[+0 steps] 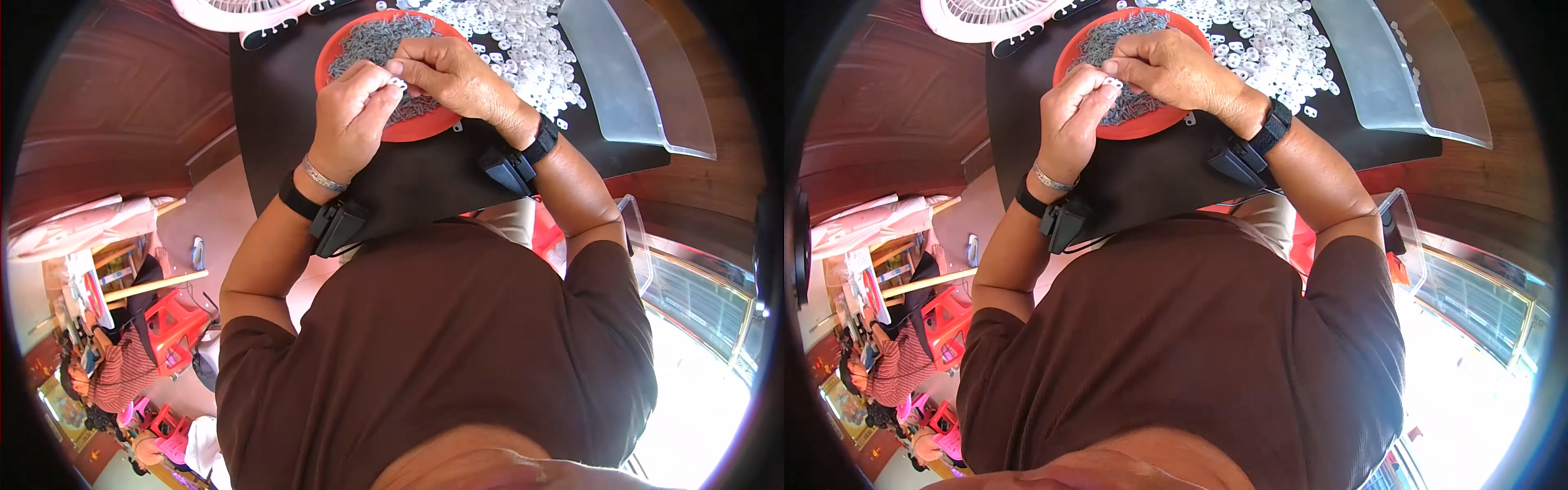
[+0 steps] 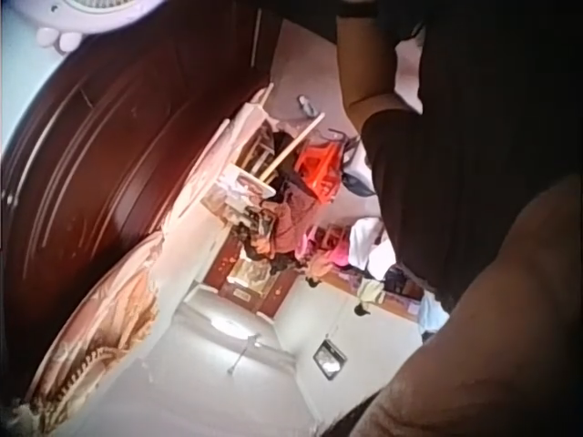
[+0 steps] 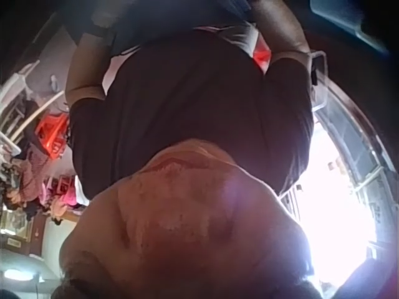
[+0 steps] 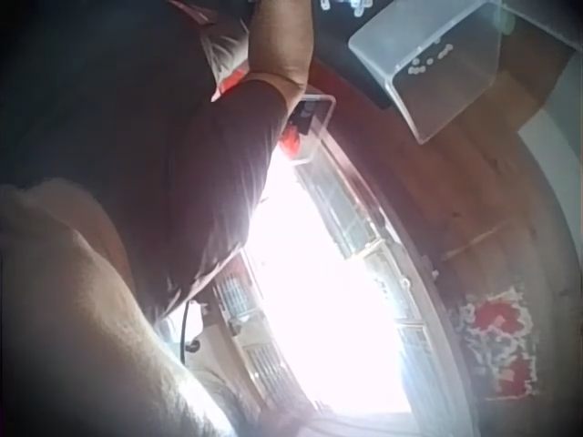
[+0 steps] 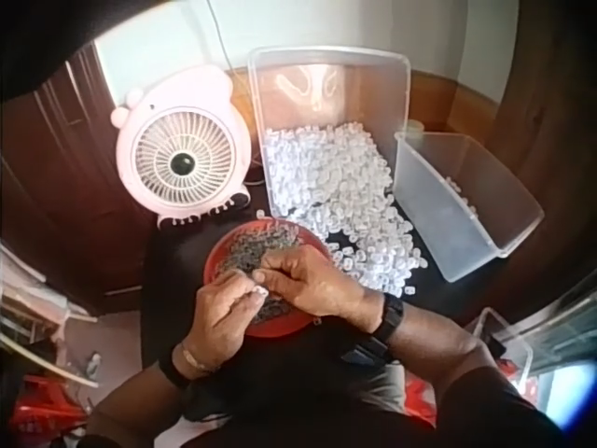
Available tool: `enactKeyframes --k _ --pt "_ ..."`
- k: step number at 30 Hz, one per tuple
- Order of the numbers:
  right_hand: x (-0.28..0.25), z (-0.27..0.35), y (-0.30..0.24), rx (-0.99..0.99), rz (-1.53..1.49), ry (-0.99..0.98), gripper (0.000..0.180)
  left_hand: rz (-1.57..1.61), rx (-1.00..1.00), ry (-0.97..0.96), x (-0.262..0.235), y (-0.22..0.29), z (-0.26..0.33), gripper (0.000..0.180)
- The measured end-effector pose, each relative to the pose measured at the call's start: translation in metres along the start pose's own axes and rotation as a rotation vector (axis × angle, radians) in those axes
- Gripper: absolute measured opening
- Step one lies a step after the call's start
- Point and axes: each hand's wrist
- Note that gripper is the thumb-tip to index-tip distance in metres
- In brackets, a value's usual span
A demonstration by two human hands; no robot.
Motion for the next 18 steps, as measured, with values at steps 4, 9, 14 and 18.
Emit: enactKeyframes --k 4,9,14,18 --pt "-0.0006 -0.0008 -0.0016 0.01 0.032 -0.026 0.027 0.172 -0.106 0.012 -0.0004 -0.0027 0.0022 0.01" --pt "0.0015 -0.0009 0.0024 -0.122 0.122 -0.002 0.023 0.46 -0.408 0.034 -0.0046 0.0031 0.0005 0.018" --pt "0.0042 0.0007 0.0015 -0.131 0.09 -0.003 0.02 0.54 -0.48 0.038 -0.0091 0.0002 -0.002 0.019" --pt "0.0037 0.0019 0.0009 -0.151 0.071 -0.001 0.017 0.58 -0.516 0.061 -0.0089 -0.0001 -0.0023 0.019"
Point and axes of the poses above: each hand's wrist, its own z-axis away from the middle knuckle, its own x-axis out of the palm, y = z × x, and after that the axes turned 5 degrees about y, right-handed
